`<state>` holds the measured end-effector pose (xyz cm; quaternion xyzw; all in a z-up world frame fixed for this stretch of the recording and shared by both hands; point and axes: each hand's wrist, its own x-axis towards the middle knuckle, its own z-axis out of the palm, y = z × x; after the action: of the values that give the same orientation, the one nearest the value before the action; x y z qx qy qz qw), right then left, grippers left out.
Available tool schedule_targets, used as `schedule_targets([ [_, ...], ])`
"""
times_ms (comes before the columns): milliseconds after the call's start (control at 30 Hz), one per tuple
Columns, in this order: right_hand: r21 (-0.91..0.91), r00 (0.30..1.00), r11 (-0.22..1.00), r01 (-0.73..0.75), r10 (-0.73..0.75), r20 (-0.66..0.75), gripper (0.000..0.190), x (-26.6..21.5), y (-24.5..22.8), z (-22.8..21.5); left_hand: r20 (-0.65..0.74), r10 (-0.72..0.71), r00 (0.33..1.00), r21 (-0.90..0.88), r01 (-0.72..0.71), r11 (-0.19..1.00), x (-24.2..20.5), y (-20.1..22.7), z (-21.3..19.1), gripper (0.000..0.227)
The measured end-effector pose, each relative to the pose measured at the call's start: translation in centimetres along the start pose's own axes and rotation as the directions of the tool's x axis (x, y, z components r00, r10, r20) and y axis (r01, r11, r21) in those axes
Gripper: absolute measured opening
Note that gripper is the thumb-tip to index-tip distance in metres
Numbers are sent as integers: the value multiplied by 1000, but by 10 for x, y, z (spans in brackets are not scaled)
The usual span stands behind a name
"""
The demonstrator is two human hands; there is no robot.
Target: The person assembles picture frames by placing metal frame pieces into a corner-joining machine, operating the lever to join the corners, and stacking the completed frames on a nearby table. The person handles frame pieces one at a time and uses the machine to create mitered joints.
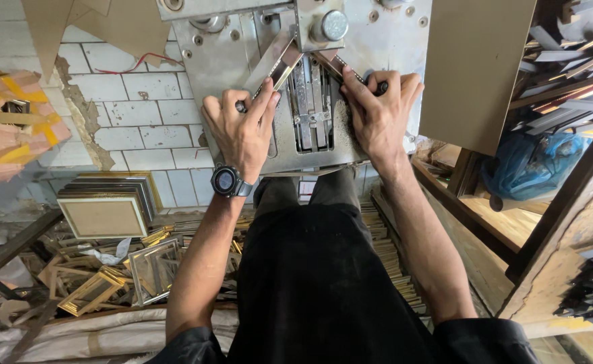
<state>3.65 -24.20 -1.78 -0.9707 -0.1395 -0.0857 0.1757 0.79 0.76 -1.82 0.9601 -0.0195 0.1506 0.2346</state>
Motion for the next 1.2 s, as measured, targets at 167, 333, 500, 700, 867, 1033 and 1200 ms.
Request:
schedule_targets([
  [167,-22,999,999,27,-28,-21,25,4,-3,-6,-32,-19,999,-1,19,1000,0,2,4,29],
  [333,73,998,997,36,-33,-50,26,4,-12,-18,-75,1,997,-8,-1,1000,-1,4,-2,25],
  [500,54,997,997,50,-47,-60,25,7,-8,-16,-74,-3,997,1,3,1000,0,2,4,27],
  [700,20,1000,1000,17,-17,8,25,11,-3,-11,-43,-18,999,10,18,1000,3,6,2,29],
  [867,-43,1000,999,10,-10,-18,28,-2,-5,-6,-52,-35,998,9,36,999,-3,8,4,29],
  [1033,-61,998,998,9,-12,-54,28,9,-9,-3,-91,-9,996,35,13,999,5,4,6,29],
  [1200,-5,999,1000,-7,7,-47,33,17,-16,-15,-80,-29,996,39,32,999,5,8,2,24],
])
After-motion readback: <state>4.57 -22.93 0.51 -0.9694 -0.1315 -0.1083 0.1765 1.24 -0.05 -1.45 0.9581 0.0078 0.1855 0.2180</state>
